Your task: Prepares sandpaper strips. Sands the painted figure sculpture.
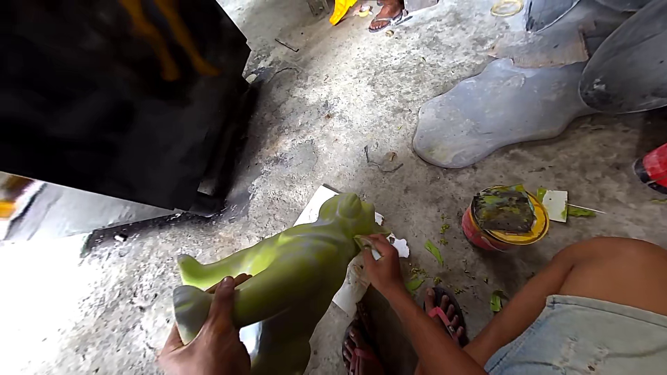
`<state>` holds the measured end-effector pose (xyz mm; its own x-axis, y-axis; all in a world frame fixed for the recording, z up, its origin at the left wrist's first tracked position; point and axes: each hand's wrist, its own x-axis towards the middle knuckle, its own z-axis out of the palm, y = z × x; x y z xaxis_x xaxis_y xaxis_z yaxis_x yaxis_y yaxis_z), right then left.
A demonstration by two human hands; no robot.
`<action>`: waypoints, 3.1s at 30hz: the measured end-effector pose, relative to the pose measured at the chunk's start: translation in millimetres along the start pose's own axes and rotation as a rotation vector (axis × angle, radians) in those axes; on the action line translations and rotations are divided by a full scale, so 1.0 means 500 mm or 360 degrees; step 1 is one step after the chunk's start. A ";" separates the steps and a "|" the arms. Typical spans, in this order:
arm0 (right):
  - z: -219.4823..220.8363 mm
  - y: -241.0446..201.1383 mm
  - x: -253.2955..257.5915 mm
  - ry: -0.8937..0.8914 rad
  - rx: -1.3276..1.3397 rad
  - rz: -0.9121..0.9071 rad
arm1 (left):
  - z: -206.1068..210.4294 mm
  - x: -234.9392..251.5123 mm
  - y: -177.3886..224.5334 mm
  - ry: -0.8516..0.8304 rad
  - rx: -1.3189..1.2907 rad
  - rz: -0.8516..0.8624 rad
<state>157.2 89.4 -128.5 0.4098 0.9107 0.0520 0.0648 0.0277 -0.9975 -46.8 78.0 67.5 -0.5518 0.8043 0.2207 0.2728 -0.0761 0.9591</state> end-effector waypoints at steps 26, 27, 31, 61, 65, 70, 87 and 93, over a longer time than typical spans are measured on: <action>-0.193 -0.132 0.062 -0.0235 0.0088 0.0052 | -0.012 -0.168 -0.004 -0.0479 0.0087 0.0455; -0.207 -0.136 0.059 -0.0200 0.0096 0.0097 | -0.015 -0.188 -0.013 -0.0564 0.0036 0.0515; -0.244 -0.151 0.048 -0.0037 0.0107 0.0291 | -0.024 -0.236 -0.035 -0.0745 -0.0028 0.0586; -0.206 -0.268 -0.160 -0.0305 0.1071 0.1405 | -0.179 0.160 0.144 -0.0436 0.0414 -0.0001; -0.192 -0.290 -0.177 -0.0298 0.1252 0.1523 | -0.082 0.205 0.096 -0.0663 0.0384 -0.0233; -0.168 -0.319 -0.213 -0.0228 0.1487 0.1696 | -0.021 0.222 0.042 -0.1017 0.0434 -0.0177; -0.115 -0.379 -0.276 0.0274 0.1620 0.1805 | 0.023 0.140 0.115 -0.1145 0.0016 -0.0001; -0.119 -0.398 -0.220 0.0254 0.1775 0.1529 | 0.030 0.160 0.161 -0.1262 -0.0244 0.0331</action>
<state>153.5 -40.7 66.9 -0.0118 0.7113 -0.7028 -0.9685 -0.1830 -0.1690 -57.1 145.0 159.9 0.2324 0.9370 0.2607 0.1657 -0.3023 0.9387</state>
